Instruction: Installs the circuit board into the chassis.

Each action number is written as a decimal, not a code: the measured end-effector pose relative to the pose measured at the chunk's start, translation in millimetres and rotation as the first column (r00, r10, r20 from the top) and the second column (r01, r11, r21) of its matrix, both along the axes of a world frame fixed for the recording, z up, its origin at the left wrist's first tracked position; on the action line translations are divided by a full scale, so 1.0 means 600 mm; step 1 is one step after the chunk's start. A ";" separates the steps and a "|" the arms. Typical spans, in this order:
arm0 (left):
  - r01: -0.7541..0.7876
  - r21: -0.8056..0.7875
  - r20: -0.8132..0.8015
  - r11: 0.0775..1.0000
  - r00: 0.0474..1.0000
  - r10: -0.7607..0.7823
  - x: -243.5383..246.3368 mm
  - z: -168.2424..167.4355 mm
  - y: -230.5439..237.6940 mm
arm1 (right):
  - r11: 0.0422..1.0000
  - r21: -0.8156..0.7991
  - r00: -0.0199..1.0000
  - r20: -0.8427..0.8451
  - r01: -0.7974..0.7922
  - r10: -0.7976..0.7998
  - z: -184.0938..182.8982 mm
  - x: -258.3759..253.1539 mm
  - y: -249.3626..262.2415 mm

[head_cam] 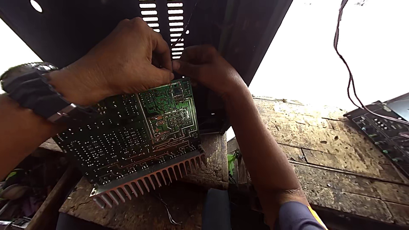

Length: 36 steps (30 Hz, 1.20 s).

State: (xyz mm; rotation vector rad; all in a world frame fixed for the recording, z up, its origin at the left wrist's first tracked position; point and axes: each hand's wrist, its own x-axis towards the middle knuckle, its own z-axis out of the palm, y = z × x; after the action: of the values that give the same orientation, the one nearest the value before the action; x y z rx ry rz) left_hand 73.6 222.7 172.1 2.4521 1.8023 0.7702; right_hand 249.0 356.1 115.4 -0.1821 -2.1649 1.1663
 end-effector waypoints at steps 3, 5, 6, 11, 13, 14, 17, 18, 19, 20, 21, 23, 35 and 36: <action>0.000 0.004 0.003 1.000 1.000 0.000 -0.001 -0.001 -0.002 | 0.998 -0.050 1.000 0.010 -0.027 0.028 0.001 -0.001 -0.003; 0.001 0.003 0.005 1.000 1.000 -0.001 -0.001 -0.002 -0.003 | 0.995 -0.061 0.996 0.038 -0.078 0.080 0.004 0.006 0.000; 0.008 0.001 0.013 1.000 1.000 -0.008 -0.002 -0.003 -0.002 | 0.995 -0.056 0.995 0.050 -0.086 0.088 0.005 0.010 0.002; -0.004 -0.020 0.040 1.000 0.999 0.005 -0.003 -0.004 -0.002 | 0.999 -0.044 0.999 0.032 -0.029 0.030 0.004 0.006 -0.001; -0.002 -0.024 0.051 1.000 0.999 0.004 -0.003 -0.004 -0.001 | 0.997 -0.072 0.998 0.065 0.015 -0.011 0.006 0.003 -0.007; -0.003 -0.019 0.046 1.000 0.999 0.004 -0.004 -0.004 -0.001 | 0.996 -0.083 0.997 0.069 0.035 -0.029 0.006 0.000 -0.010; -0.001 -0.008 0.031 1.000 1.000 0.001 -0.007 -0.006 0.001 | 0.992 -0.101 0.995 0.066 0.076 -0.069 0.003 -0.007 -0.014; -0.004 -0.010 0.027 1.000 1.000 0.004 -0.007 -0.006 0.002 | 0.991 -0.102 0.994 0.067 0.089 -0.082 0.003 -0.008 -0.016; -0.008 -0.010 0.026 1.000 1.000 0.009 -0.007 -0.006 0.002 | 0.989 -0.103 0.993 0.067 0.104 -0.097 0.003 -0.009 -0.018; -0.011 -0.009 0.025 1.000 1.000 0.012 -0.007 -0.006 0.001 | 0.988 -0.101 0.991 0.066 0.119 -0.113 0.002 -0.010 -0.021; -0.011 -0.009 0.028 1.000 1.000 0.011 -0.007 -0.006 0.001 | 0.986 -0.097 0.989 0.065 0.137 -0.131 0.001 -0.012 -0.022; -0.007 -0.010 0.045 1.000 0.999 0.007 -0.008 -0.007 0.000 | 0.985 -0.081 0.987 0.058 0.153 -0.148 0.001 -0.013 -0.023; 0.017 0.000 0.050 1.000 0.999 -0.017 -0.010 -0.011 -0.001 | 0.999 -0.036 0.998 0.061 -0.009 0.012 0.009 0.012 -0.006; 0.016 0.000 0.051 1.000 0.999 -0.016 -0.010 -0.011 0.000 | 1.000 -0.029 0.999 0.053 -0.003 0.004 0.009 0.011 -0.007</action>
State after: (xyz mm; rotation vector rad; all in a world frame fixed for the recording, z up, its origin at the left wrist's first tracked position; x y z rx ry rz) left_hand 67.7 222.5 165.3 2.4203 1.7630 0.8231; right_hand 255.9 352.0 120.5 -0.2240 -2.1956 1.2081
